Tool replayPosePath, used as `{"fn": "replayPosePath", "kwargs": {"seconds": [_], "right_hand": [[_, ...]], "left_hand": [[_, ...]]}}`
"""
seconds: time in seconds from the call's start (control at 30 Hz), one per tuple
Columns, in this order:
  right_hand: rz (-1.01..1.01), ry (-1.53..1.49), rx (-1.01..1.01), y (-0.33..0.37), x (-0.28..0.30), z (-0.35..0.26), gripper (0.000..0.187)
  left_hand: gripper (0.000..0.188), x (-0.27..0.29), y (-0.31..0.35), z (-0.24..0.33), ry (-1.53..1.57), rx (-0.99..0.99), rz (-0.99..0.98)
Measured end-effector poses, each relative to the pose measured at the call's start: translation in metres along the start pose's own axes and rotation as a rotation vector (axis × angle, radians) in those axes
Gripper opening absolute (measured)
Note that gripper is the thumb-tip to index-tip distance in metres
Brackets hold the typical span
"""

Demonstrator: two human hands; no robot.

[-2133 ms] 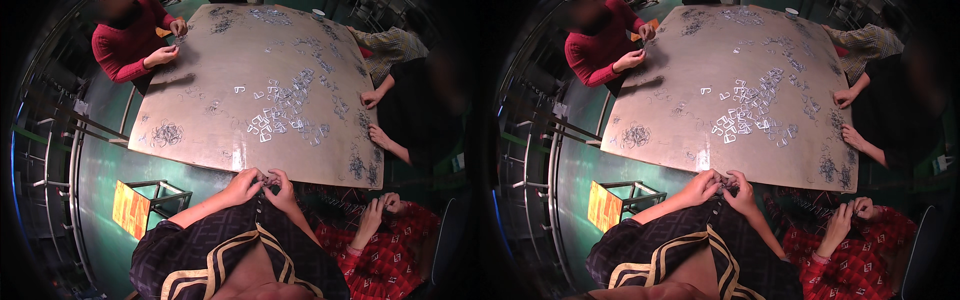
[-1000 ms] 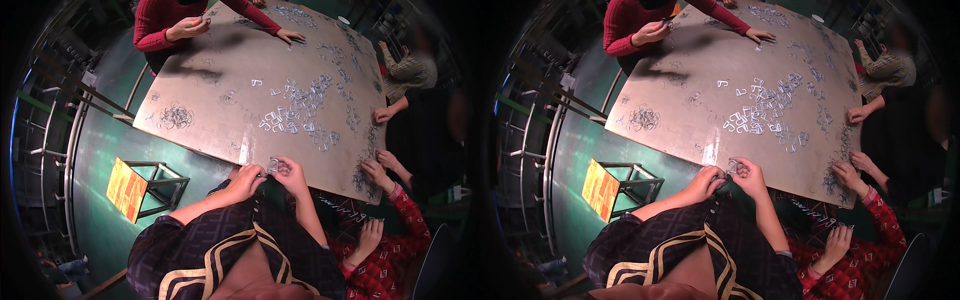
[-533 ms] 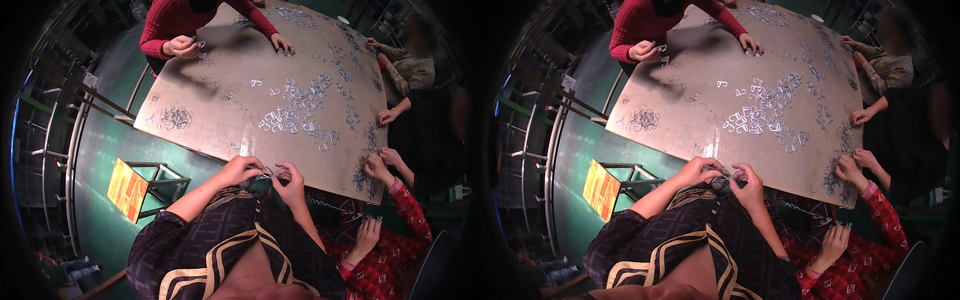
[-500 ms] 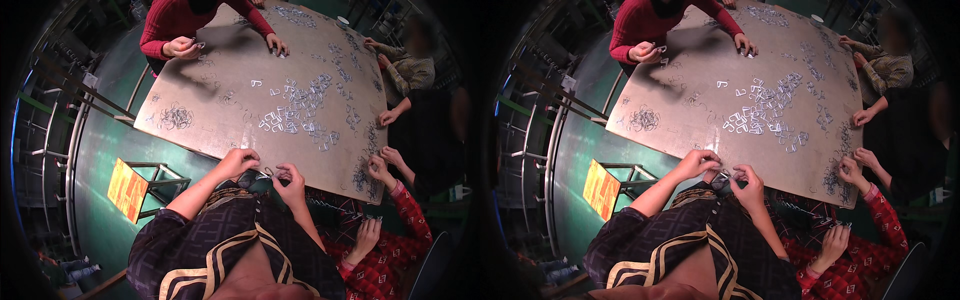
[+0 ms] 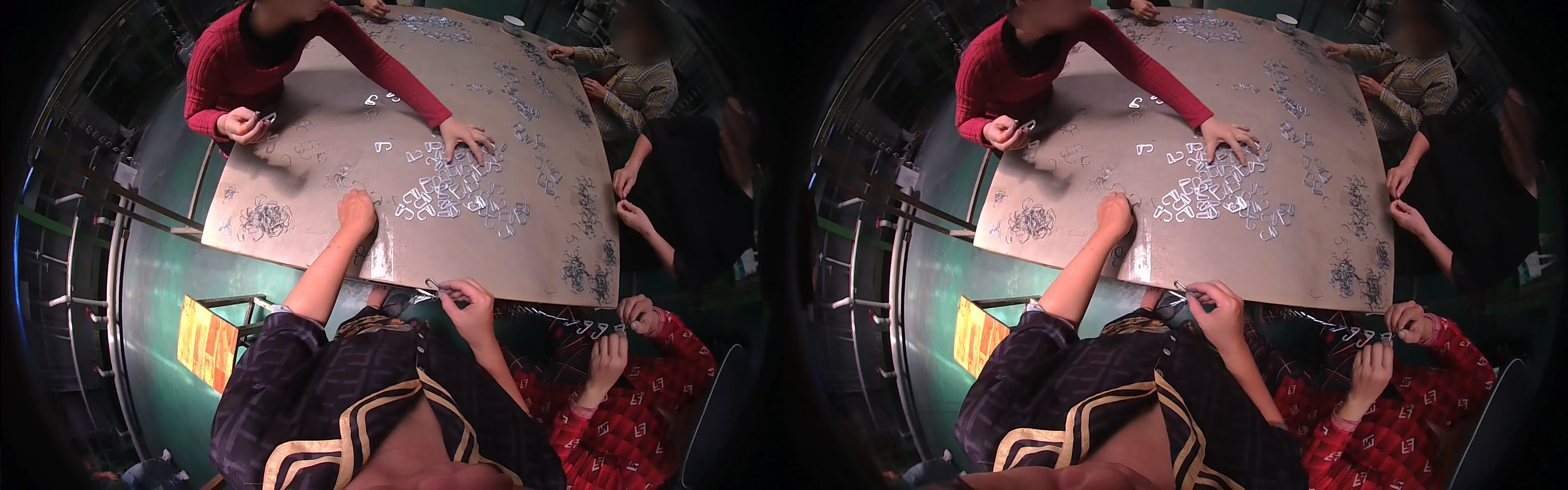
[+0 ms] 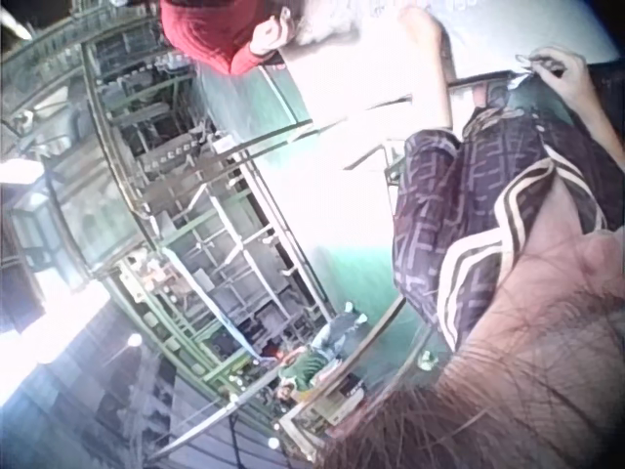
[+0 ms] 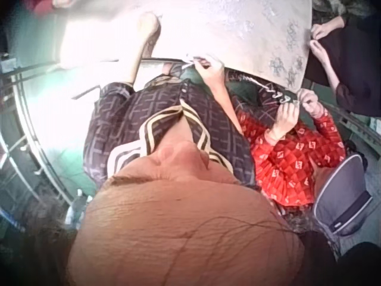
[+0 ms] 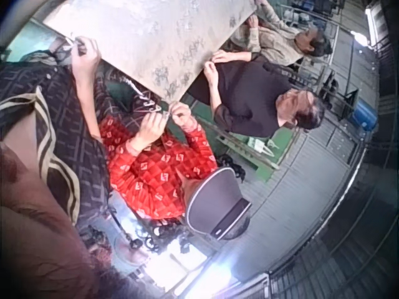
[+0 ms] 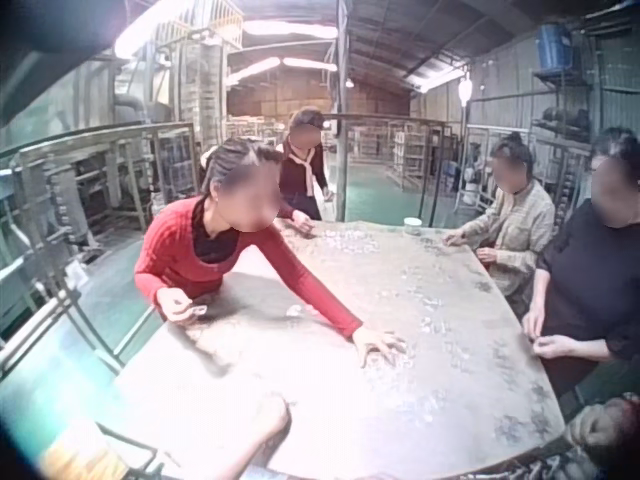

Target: The person sits at a large table with several others, picking up small metal clips and linking them together by hand. They occasionally hang the assembled chains on a nearby metal frame before returning to the table to continue linking more clips.

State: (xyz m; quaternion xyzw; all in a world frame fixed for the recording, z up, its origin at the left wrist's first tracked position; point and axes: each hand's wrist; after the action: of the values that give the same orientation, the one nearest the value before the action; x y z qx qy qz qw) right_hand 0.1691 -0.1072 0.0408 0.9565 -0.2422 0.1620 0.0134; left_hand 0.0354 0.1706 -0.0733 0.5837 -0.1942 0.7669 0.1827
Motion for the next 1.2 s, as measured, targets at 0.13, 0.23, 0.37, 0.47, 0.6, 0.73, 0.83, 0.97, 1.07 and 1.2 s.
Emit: {"fn": "replayPosePath", "kwargs": {"seconds": [0.13, 0.23, 0.37, 0.47, 0.6, 0.73, 0.83, 0.97, 1.07, 1.2], "right_hand": [[0.05, 0.046, 0.062, 0.001, 0.006, 0.002, 0.012], [0.089, 0.03, 0.068, 0.0, 0.008, 0.0, 0.013], [0.08, 0.049, 0.069, 0.001, 0.01, 0.0, 0.013], [0.066, 0.049, 0.072, 0.002, 0.009, 0.002, 0.013], [0.067, 0.055, 0.087, 0.003, 0.009, 0.001, 0.013], [0.099, 0.038, 0.043, 0.005, 0.013, 0.002, 0.015], [0.138, 0.023, -0.004, 0.006, 0.014, 0.008, 0.017], [0.191, -0.044, -0.054, 0.006, 0.012, 0.01, 0.018], [0.186, -0.096, -0.06, 0.006, 0.011, 0.007, 0.018], [0.17, -0.113, -0.062, 0.007, 0.012, 0.008, 0.018]], "left_hand": [[0.016, 0.006, 0.003, -0.005, 0.093, -0.01, 0.016], [0.01, 0.011, 0.008, -0.006, 0.219, 0.037, 0.058], [0.013, 0.02, 0.017, 0.004, 0.225, 0.024, 0.113], [0.017, 0.005, 0.01, -0.003, 0.15, -0.035, 0.107], [0.017, -0.009, 0.006, -0.014, 0.245, -0.101, 0.054], [0.01, 0.032, 0.032, 0.02, 0.959, -0.104, -0.165], [0.011, 0.083, 0.076, 0.066, 1.313, -0.142, -0.36], [0.016, 0.105, 0.117, 0.097, 1.155, -0.565, -0.225], [0.017, 0.099, 0.129, 0.108, 1.097, -0.587, -0.125], [0.018, 0.093, 0.132, 0.114, 1.046, -0.569, -0.037]]}}
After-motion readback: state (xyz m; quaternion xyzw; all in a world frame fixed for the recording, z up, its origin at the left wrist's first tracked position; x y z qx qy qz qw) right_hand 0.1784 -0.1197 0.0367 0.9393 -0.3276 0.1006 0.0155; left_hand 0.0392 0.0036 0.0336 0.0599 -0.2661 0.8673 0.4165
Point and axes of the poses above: each hand's wrist, its own y-axis away from the middle knuckle, its own x-axis out of the back of the hand, z = x × y, and after that the axes turned 7 degrees about -x, right-handed
